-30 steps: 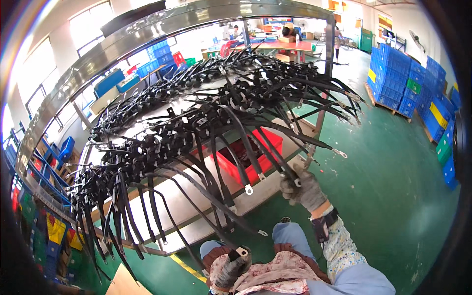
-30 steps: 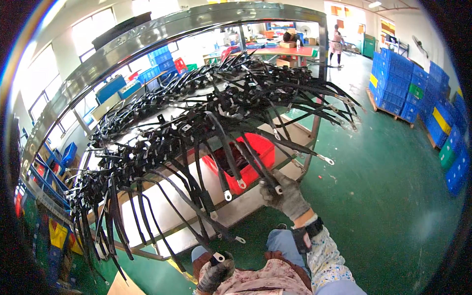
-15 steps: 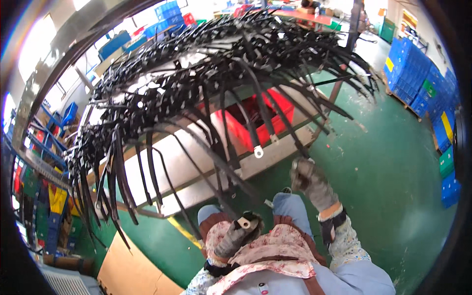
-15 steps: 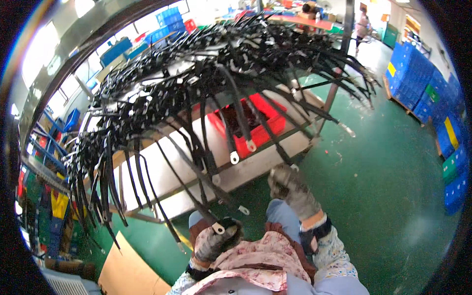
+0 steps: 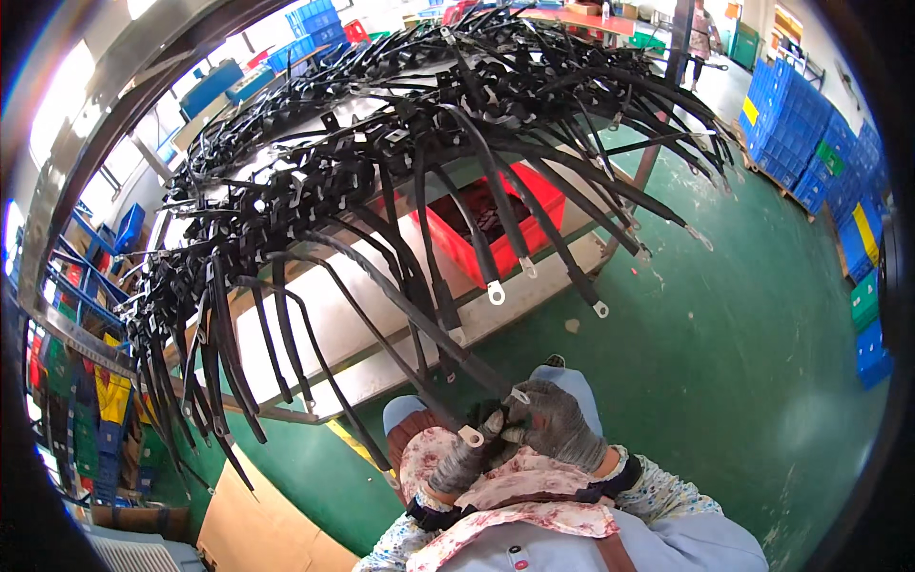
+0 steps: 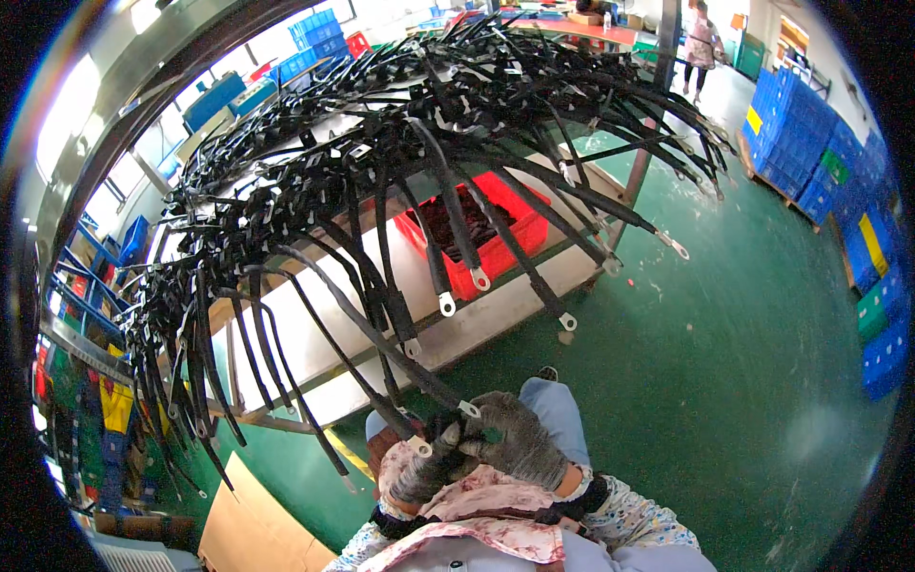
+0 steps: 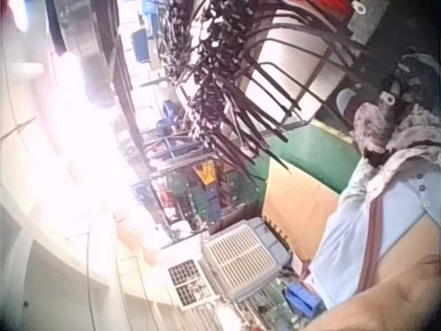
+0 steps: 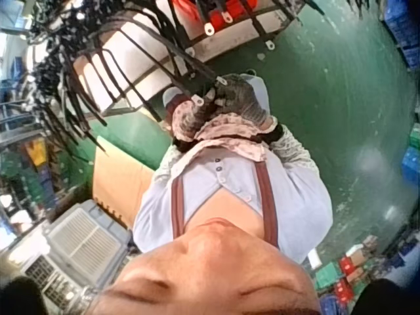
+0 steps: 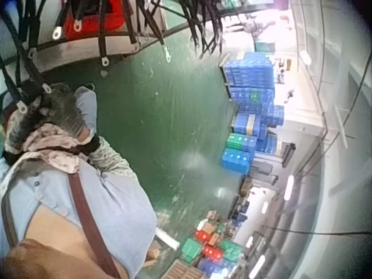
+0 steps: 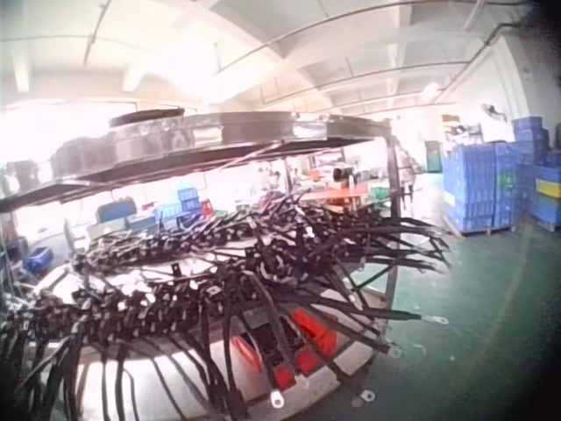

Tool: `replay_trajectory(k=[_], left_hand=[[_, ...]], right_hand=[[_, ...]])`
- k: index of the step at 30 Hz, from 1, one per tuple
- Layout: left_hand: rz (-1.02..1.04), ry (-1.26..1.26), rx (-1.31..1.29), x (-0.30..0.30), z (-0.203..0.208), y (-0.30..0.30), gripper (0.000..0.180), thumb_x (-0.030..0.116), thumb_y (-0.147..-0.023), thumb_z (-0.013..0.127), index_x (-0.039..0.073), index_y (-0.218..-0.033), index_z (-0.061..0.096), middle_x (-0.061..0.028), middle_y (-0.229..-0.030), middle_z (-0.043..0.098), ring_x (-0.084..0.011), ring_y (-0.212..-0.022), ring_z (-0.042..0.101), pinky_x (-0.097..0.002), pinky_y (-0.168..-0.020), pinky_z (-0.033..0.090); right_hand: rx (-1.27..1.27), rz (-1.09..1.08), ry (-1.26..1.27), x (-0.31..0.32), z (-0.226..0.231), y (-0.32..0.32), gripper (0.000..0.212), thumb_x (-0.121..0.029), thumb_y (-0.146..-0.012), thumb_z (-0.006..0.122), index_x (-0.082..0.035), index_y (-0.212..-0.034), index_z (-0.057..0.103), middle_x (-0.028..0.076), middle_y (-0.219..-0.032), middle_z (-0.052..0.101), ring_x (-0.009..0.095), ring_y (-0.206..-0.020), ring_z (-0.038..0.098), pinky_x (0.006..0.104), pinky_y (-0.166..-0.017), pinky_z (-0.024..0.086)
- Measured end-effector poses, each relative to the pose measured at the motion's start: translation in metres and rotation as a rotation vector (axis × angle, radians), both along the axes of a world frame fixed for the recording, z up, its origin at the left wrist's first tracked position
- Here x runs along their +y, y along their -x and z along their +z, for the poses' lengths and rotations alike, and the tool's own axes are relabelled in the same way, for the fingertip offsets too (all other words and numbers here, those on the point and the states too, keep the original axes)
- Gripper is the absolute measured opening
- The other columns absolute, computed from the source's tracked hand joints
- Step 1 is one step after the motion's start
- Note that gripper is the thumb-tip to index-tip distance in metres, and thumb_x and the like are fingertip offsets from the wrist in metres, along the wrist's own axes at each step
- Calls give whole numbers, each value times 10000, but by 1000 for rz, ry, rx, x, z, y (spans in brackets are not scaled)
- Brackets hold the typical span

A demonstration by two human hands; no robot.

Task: Inspecting, arranging, and bundling black electrical cables on a circular assembly rack, using pliers for minor adjustments.

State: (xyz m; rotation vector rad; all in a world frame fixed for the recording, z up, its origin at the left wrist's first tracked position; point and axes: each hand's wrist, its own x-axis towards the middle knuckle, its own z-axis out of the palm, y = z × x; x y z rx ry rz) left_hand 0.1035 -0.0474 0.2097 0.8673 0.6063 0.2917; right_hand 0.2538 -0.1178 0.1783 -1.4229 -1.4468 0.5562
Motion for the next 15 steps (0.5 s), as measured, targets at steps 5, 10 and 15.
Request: replay_trajectory(k=[5, 10, 15], left_hand=[[-18, -223, -49, 3, 14, -5, 330, 286, -896, 529, 51, -1125, 496, -10, -960, 534, -80, -865, 509, -196, -741, 437], [-69, -666, 183, 7, -9, 8, 220, 259, -872, 487, 48, -837, 538, -54, -670, 533, -206, -591, 503, -320, -541, 388], [68, -290, 167, -2, -30, 10, 308, 360, -835, 565, 53, -857, 551, 10, -670, 508, -86, -563, 451, -228, -488, 335]], right_hand=[[147, -145, -46, 3, 2, -6, 223, -77, -653, 739, -29, -797, 574, 91, -906, 608, 187, -762, 588, 287, -658, 480], [772, -371, -163, -12, 33, -60, 70, -79, -751, 617, -53, -774, 555, 69, -920, 614, 145, -757, 576, 271, -660, 459], [668, -695, -9, -13, 53, -127, 246, -323, -867, 558, -83, -812, 562, -9, -698, 548, 84, -552, 482, 221, -504, 375]])
